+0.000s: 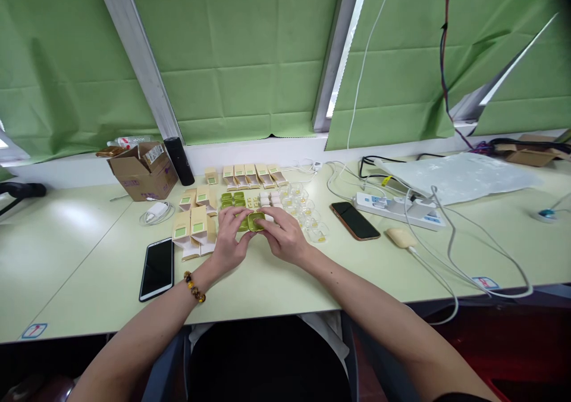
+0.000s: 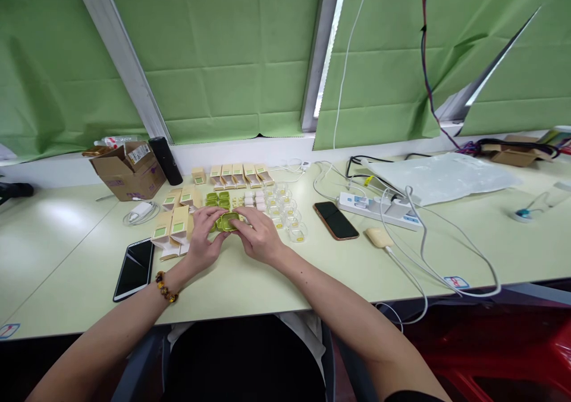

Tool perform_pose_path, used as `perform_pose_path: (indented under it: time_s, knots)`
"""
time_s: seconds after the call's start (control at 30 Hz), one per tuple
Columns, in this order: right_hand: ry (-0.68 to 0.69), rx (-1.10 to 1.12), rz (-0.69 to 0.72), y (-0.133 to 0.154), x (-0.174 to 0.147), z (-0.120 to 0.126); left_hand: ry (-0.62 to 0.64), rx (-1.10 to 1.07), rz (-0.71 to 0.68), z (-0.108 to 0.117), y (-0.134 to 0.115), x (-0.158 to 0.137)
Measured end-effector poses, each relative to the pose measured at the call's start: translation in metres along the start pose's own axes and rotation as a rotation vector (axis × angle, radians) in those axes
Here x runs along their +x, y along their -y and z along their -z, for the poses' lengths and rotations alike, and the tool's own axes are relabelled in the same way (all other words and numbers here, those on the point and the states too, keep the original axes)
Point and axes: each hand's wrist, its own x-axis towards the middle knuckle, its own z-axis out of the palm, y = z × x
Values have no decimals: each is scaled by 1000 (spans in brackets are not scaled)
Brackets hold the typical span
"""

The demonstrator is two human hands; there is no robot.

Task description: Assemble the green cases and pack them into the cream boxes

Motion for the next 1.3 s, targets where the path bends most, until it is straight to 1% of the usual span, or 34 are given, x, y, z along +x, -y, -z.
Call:
perform_pose_path:
  time_s: [0.3, 0.53, 0.8, 1.0, 1.2, 1.3]
  knots:
    - [-15, 37, -52, 0, -1, -2, 0, -13, 19, 1, -1, 1]
    - [-16, 34, -65, 1, -2, -3, 3, -17, 37, 1, -4, 1]
    - [-52, 49, -35, 2, -2, -2, -16, -46, 19, 1, -7, 1]
    - [-23, 26, -67, 1, -3, -3, -22, -49, 15, 0, -6, 0]
    - [-19, 22, -40, 0, -4, -2, -31, -27, 27, -1, -5, -2]
    - [-21, 26, -51, 0, -5, -2, -21, -17, 25, 0, -6, -1]
